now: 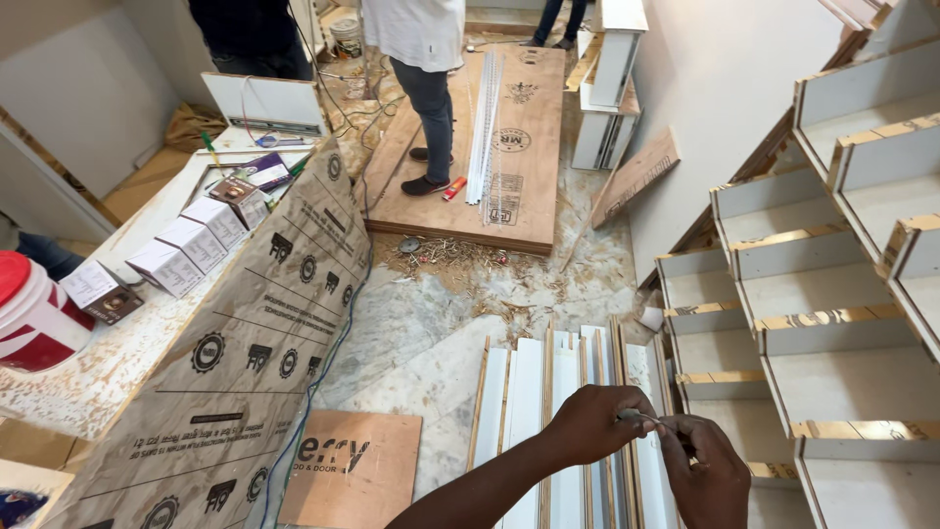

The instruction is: The person applies a white putty-like substance to the seams and joints of a wooden wall structure using their hands. They repeatedly knead the putty and press it into the gaps between the wooden panels.

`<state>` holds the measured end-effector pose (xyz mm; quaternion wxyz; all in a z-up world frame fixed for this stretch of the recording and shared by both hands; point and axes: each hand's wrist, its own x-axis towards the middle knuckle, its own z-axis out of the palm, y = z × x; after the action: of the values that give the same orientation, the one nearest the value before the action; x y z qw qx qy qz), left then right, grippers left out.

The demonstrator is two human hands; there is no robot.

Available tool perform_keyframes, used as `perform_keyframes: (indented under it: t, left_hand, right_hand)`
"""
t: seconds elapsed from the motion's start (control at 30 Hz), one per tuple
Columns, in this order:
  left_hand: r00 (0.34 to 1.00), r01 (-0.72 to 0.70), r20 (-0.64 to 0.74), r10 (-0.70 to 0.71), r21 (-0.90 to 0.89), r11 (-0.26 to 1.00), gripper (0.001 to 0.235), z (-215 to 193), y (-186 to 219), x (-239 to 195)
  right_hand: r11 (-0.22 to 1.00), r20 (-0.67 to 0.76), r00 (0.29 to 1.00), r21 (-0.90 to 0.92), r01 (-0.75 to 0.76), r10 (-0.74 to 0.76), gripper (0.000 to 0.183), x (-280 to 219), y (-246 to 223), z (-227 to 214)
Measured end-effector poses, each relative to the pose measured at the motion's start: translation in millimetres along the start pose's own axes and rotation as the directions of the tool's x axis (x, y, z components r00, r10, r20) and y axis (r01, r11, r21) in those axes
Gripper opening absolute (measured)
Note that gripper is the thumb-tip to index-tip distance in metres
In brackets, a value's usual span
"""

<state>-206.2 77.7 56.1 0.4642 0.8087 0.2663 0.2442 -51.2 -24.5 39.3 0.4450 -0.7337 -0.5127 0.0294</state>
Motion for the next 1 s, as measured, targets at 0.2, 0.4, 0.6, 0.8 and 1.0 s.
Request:
perform_keyframes:
  t: [0.2, 0.4, 0.6, 0.8, 1.0]
  left_hand:
    - [0.956, -0.205, -0.178, 0.233, 0.167, 0.965, 0.006, 1.2, -0.7, -5.3]
    - [0.939, -0.266, -0.195, 0.282, 0.103, 0.958, 0.011, 4.5, -4.8, -8.4]
    - [0.98, -0.197, -0.11, 0.164, -0.465, 0.863, 0.012, 17.8, -23.0, 6.1]
    - [0.998, -0.065, -0.037, 0.056, -0.739, 0.67, 0.026, 19.7, -52.2, 19.9]
    - [0.999, 0.034, 0.021, -0.029, -0.772, 0.635, 0.031, 29.2, -58.8, 26.1]
  right_hand:
    - [0.65, 0.331, 0.861, 0.564, -0.509, 0.388, 0.021, 9.9, 41.1, 23.5]
    - [0.152, 0.631, 0.707, 0.702, -0.695, 0.318, 0.022, 15.4, 112.2, 40.8]
    - [-0.197, 0.641, 0.759, 0.763, -0.615, 0.112, 0.022, 6.6, 156.7, 50.0]
    - [-0.117, 0.604, 0.751, 0.794, -0.597, 0.266, 0.029, 11.5, 184.4, 39.3]
    - [0.34, 0.412, 0.693, 0.651, -0.678, 0.592, 0.037, 19.5, 162.3, 16.8]
